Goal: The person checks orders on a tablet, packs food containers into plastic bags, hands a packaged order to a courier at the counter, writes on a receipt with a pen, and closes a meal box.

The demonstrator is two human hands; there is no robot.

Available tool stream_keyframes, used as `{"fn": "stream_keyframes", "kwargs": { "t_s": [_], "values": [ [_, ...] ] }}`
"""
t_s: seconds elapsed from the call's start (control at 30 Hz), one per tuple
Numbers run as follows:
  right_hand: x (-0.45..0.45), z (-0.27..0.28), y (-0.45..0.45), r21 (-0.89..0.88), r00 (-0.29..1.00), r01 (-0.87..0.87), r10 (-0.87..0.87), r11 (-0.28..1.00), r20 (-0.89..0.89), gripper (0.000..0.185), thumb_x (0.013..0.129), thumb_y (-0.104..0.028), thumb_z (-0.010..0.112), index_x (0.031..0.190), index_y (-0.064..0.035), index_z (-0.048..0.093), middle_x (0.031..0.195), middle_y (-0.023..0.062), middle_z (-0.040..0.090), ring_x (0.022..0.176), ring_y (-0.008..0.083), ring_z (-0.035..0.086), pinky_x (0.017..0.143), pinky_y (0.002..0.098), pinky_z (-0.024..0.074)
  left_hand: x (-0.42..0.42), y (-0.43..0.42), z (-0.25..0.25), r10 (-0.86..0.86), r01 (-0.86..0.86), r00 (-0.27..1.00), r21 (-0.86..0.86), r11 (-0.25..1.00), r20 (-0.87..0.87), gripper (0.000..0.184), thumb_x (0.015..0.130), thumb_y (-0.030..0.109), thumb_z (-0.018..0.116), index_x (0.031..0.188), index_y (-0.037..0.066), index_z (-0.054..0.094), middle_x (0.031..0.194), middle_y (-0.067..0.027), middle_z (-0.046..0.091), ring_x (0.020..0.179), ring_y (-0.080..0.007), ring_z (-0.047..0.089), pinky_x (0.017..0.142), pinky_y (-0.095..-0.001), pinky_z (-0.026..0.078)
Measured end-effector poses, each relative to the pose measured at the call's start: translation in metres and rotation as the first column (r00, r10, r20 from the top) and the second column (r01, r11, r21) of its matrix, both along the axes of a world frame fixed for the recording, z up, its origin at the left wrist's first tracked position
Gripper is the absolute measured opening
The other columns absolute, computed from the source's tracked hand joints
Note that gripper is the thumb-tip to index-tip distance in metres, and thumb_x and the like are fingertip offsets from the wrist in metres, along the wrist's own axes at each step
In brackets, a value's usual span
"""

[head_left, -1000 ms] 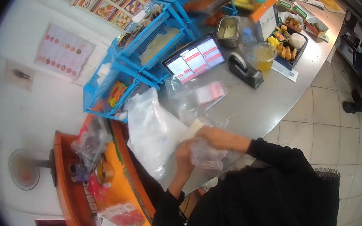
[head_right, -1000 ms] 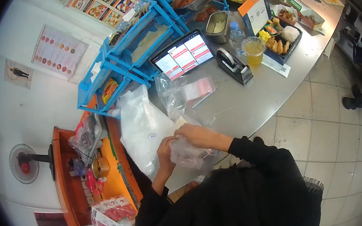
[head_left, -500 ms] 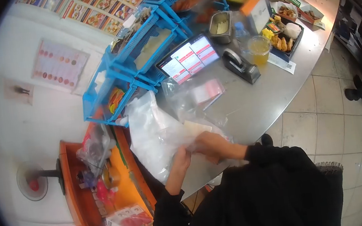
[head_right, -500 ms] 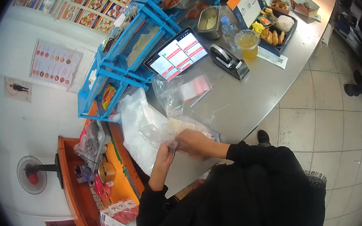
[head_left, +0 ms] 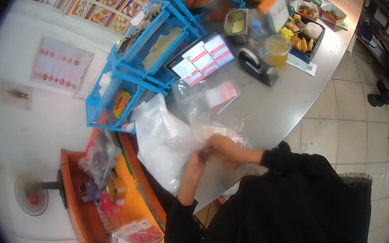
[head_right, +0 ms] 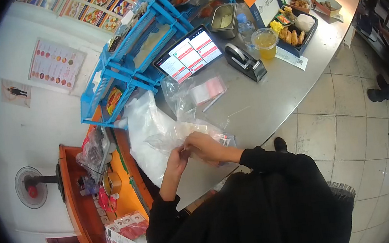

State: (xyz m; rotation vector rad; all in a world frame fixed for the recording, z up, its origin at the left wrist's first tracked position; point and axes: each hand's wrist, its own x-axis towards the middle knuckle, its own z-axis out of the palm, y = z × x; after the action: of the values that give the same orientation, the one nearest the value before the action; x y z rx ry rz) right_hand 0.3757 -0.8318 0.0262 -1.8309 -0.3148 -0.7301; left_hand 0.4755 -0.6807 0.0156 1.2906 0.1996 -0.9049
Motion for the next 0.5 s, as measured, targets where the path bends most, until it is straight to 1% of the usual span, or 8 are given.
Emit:
{"fn": "stream_keyframes", "kwargs": {
  "t_s": [0.03,0.1,0.17,0.2,0.27,0.4,0.47,0.5],
  "values": [
    [-0.011,0.017,-0.002,0.203,0.982,-0.022,0.059,0.979,-0.179,0.007,0.076,-0.007,0.054,0.082,-0.0051,0.054,0.08,0.0072,0.054,0.078,0.0231,0.052,0.072,0.0316,0.0413,0.0,0.003,0.001,-0.104,0.105,0.994,-0.074,0.992,0.01,0.024,0.081,0.002,0.04,0.101,-0.008,0.048,0.1,-0.0129,0.052,0.088,-0.0192,0.052,0.083,-0.0287,0.042],
    [-0.014,0.021,0.0,0.398,0.928,-0.011,0.157,0.917,-0.338,0.006,0.078,-0.006,0.052,0.083,-0.0038,0.054,0.08,0.0071,0.055,0.078,0.0213,0.053,0.071,0.0309,0.0418,-0.008,-0.001,0.007,-0.049,0.05,0.998,-0.03,0.998,0.025,0.025,0.082,0.004,0.041,0.102,-0.009,0.047,0.099,-0.0124,0.053,0.087,-0.019,0.052,0.084,-0.0286,0.041],
    [-0.006,0.007,0.005,0.538,0.955,0.014,0.147,0.843,-0.256,0.009,0.079,-0.006,0.053,0.088,-0.0036,0.052,0.081,0.0069,0.057,0.074,0.015,0.054,0.068,0.0288,0.0427,-0.014,-0.007,0.012,0.006,-0.006,0.999,0.012,1.0,0.042,0.026,0.083,0.006,0.043,0.104,-0.009,0.047,0.099,-0.012,0.053,0.086,-0.0187,0.052,0.085,-0.0284,0.04],
    [-0.003,0.001,0.008,0.54,0.953,0.009,0.156,0.842,-0.259,0.009,0.079,-0.006,0.053,0.088,-0.0036,0.052,0.081,0.0069,0.057,0.074,0.015,0.054,0.068,0.0288,0.0427,-0.016,-0.008,0.011,0.02,-0.02,0.999,0.0,1.0,0.047,0.026,0.083,0.009,0.047,0.102,-0.007,0.048,0.098,-0.0102,0.053,0.085,-0.0176,0.052,0.083,-0.0278,0.04],
    [0.0,-0.009,0.012,0.776,0.957,0.073,0.174,0.626,-0.231,0.018,0.077,-0.006,0.055,0.093,-0.0047,0.046,0.078,0.0066,0.059,0.067,0.0105,0.053,0.06,0.0255,0.0428,-0.019,-0.012,0.01,0.04,-0.039,0.998,-0.013,0.999,0.05,0.025,0.083,0.013,0.05,0.101,-0.005,0.05,0.096,-0.0084,0.054,0.084,-0.0166,0.052,0.081,-0.0272,0.04],
    [-0.004,0.001,-0.002,0.832,0.898,0.105,0.308,0.545,-0.315,0.027,0.075,-0.006,0.057,0.096,-0.0059,0.041,0.069,0.0051,0.057,0.059,0.0092,0.052,0.053,0.0229,0.041,-0.033,-0.025,0.025,0.084,-0.088,0.988,0.021,0.996,0.131,0.023,0.083,0.02,0.051,0.098,0.003,0.053,0.09,-0.0054,0.056,0.083,-0.0164,0.053,0.081,-0.0304,0.039],
    [-0.003,0.007,-0.007,0.735,0.853,0.073,0.339,0.674,-0.396,0.028,0.074,-0.005,0.057,0.094,-0.0061,0.038,0.061,0.0028,0.056,0.053,0.0088,0.051,0.048,0.0221,0.039,-0.04,-0.03,0.039,0.073,-0.073,0.986,-0.003,0.997,0.151,0.023,0.082,0.022,0.053,0.097,0.004,0.053,0.088,-0.0049,0.056,0.082,-0.0158,0.053,0.08,-0.0304,0.039],
    [-0.002,0.007,-0.009,0.734,0.85,0.073,0.343,0.675,-0.4,0.028,0.074,-0.005,0.057,0.094,-0.0061,0.038,0.061,0.0028,0.056,0.053,0.0088,0.051,0.048,0.0221,0.039,-0.04,-0.031,0.044,0.063,-0.061,0.992,-0.028,0.998,0.11,0.021,0.082,0.022,0.055,0.096,0.006,0.054,0.087,-0.0035,0.055,0.08,-0.0138,0.052,0.077,-0.0282,0.04]
  ]
}}
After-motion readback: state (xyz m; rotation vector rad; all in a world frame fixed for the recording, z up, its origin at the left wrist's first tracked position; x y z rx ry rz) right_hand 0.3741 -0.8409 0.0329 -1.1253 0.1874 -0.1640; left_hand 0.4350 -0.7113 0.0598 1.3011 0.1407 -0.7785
